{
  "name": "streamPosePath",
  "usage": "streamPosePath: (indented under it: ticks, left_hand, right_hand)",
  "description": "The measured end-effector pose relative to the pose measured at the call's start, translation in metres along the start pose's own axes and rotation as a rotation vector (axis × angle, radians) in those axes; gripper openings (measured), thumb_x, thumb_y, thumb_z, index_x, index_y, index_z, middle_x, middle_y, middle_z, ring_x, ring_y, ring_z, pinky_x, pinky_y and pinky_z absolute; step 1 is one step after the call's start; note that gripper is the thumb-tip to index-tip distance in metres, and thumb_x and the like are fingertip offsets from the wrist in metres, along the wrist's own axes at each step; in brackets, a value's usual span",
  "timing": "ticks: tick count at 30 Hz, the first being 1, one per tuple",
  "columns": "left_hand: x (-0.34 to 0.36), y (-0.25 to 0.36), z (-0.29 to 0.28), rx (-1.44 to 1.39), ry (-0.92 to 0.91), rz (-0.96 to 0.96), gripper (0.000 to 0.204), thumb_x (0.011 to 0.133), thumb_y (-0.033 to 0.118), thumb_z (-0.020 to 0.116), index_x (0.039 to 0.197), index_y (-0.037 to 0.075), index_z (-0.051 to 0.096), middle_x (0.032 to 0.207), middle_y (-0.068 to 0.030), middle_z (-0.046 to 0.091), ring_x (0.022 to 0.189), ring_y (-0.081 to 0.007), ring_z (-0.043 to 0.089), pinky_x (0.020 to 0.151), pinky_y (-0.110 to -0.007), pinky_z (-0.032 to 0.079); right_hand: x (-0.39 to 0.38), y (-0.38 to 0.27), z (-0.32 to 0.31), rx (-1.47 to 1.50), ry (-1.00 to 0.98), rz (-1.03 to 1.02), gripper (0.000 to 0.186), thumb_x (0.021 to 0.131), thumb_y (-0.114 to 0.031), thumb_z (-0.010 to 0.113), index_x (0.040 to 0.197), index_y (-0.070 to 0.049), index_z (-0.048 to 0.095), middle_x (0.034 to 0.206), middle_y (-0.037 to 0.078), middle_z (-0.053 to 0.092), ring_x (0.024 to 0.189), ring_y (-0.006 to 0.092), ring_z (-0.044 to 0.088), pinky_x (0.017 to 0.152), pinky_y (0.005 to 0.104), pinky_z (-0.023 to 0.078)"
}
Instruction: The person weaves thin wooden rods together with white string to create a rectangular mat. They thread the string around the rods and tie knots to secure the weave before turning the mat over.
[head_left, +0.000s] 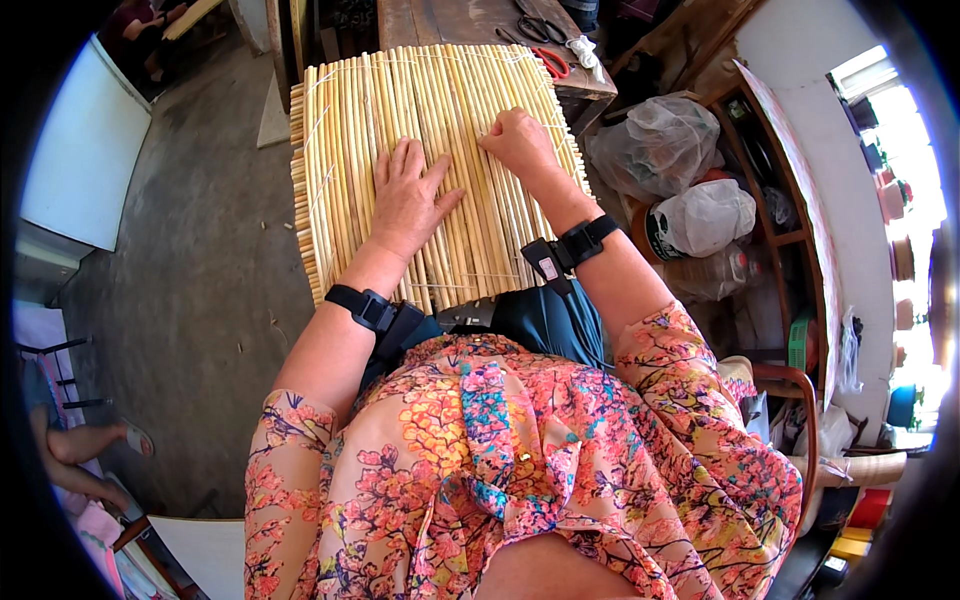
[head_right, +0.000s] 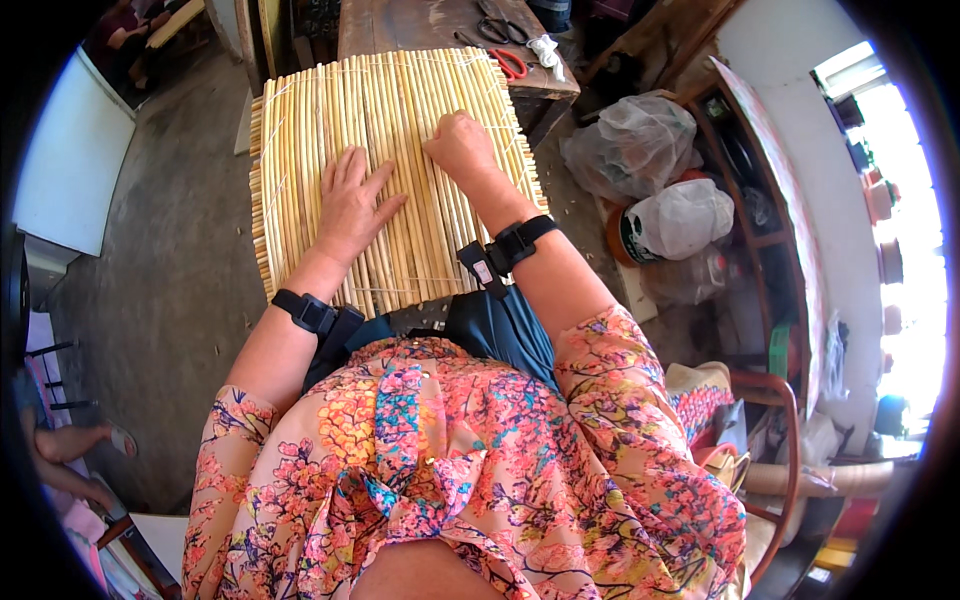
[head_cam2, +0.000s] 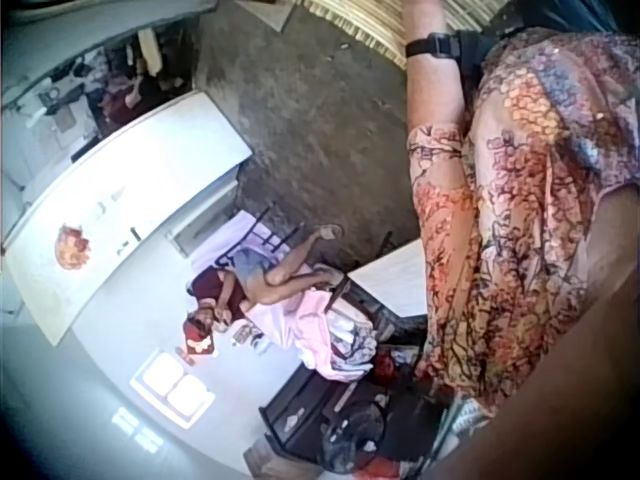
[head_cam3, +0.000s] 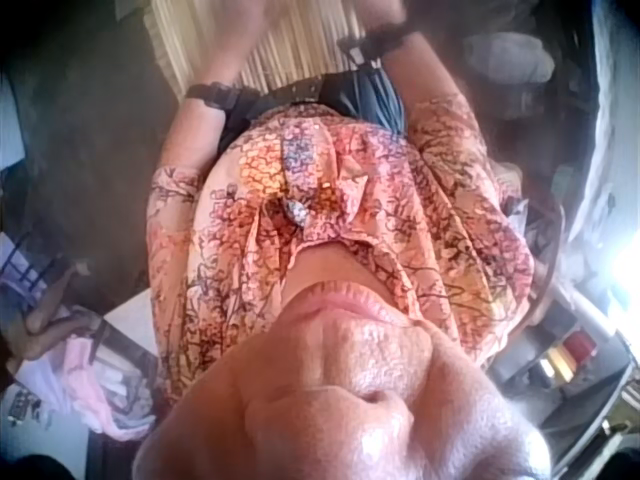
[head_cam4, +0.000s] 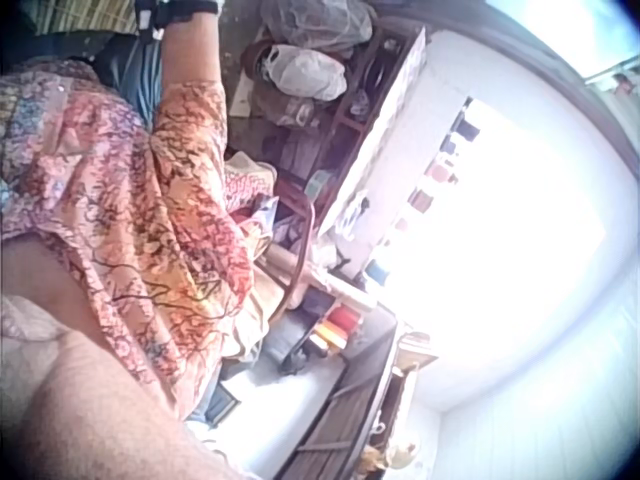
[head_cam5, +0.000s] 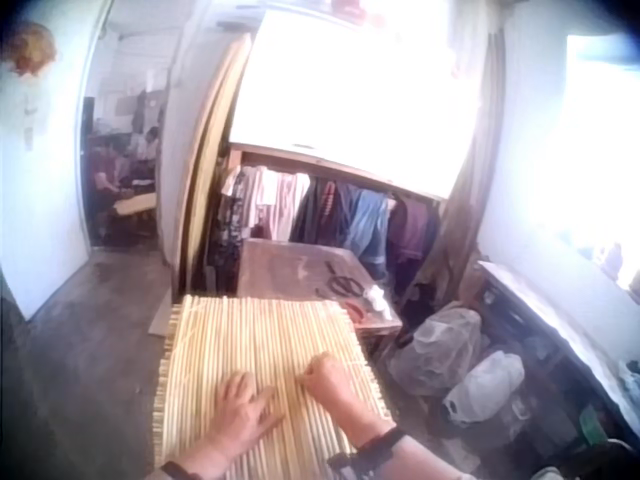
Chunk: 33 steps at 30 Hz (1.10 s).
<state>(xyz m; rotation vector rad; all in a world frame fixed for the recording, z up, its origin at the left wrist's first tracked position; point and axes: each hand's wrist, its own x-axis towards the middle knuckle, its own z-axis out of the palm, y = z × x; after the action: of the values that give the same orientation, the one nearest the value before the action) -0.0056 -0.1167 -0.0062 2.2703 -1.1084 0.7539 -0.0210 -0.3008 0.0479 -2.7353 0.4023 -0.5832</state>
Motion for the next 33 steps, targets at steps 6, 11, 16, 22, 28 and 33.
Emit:
streamPosePath:
  ticks: [6,11,16,22,28,33]
  left_hand:
    - [0.000,-0.001,0.001,-0.002,-0.018,0.000,0.046,0.077,0.039,0.062,0.113,0.010,0.058,0.121,-0.0186,0.044,0.121,-0.0337,0.034,0.103,-0.047,0.021]
    - [0.001,0.000,0.000,0.033,-0.013,-0.006,0.046,0.078,0.040,0.061,0.114,0.010,0.058,0.121,-0.0186,0.044,0.122,-0.0337,0.033,0.103,-0.047,0.021]
    - [0.001,0.001,-0.003,0.020,-0.066,-0.018,0.048,0.080,0.040,0.058,0.116,0.008,0.056,0.124,-0.0204,0.042,0.123,-0.0343,0.032,0.103,-0.046,0.020]
    - [0.001,0.002,-0.002,0.018,-0.050,-0.010,0.048,0.080,0.041,0.058,0.116,0.009,0.057,0.123,-0.0198,0.043,0.122,-0.0344,0.033,0.103,-0.046,0.021]
    - [0.001,0.001,-0.001,0.028,-0.029,-0.002,0.047,0.079,0.040,0.059,0.114,0.009,0.057,0.122,-0.0196,0.044,0.121,-0.0346,0.033,0.102,-0.046,0.022]
    - [0.002,0.002,-0.003,0.014,-0.040,-0.006,0.046,0.078,0.037,0.061,0.114,0.009,0.057,0.121,-0.0200,0.044,0.121,-0.0349,0.034,0.102,-0.046,0.022]
  right_hand:
    - [0.002,0.001,-0.001,0.040,-0.026,0.002,0.019,0.066,-0.024,0.066,0.074,-0.006,0.066,0.086,0.017,0.061,0.081,0.0306,0.061,0.076,0.0389,0.048]
    - [0.004,0.004,0.012,0.099,0.054,-0.060,0.023,0.064,-0.023,0.069,0.067,-0.001,0.063,0.072,0.016,0.061,0.071,0.0307,0.061,0.068,0.0383,0.048]
    - [0.004,0.003,0.013,0.065,0.063,-0.085,0.023,0.064,-0.023,0.070,0.067,-0.001,0.063,0.071,0.017,0.061,0.071,0.0306,0.061,0.067,0.0382,0.048]
    - [0.003,0.004,0.012,0.076,0.060,-0.053,0.025,0.064,-0.025,0.070,0.067,-0.001,0.063,0.071,0.016,0.061,0.070,0.0304,0.061,0.066,0.0383,0.048]
    - [0.001,-0.008,0.007,0.082,-0.053,0.044,0.022,0.066,-0.029,0.070,0.073,-0.009,0.065,0.089,0.012,0.060,0.083,0.0279,0.060,0.073,0.0394,0.048]
    - [0.003,-0.007,0.010,0.053,-0.062,0.033,0.023,0.066,-0.030,0.070,0.074,-0.009,0.065,0.090,0.013,0.060,0.084,0.0284,0.060,0.075,0.0396,0.048]
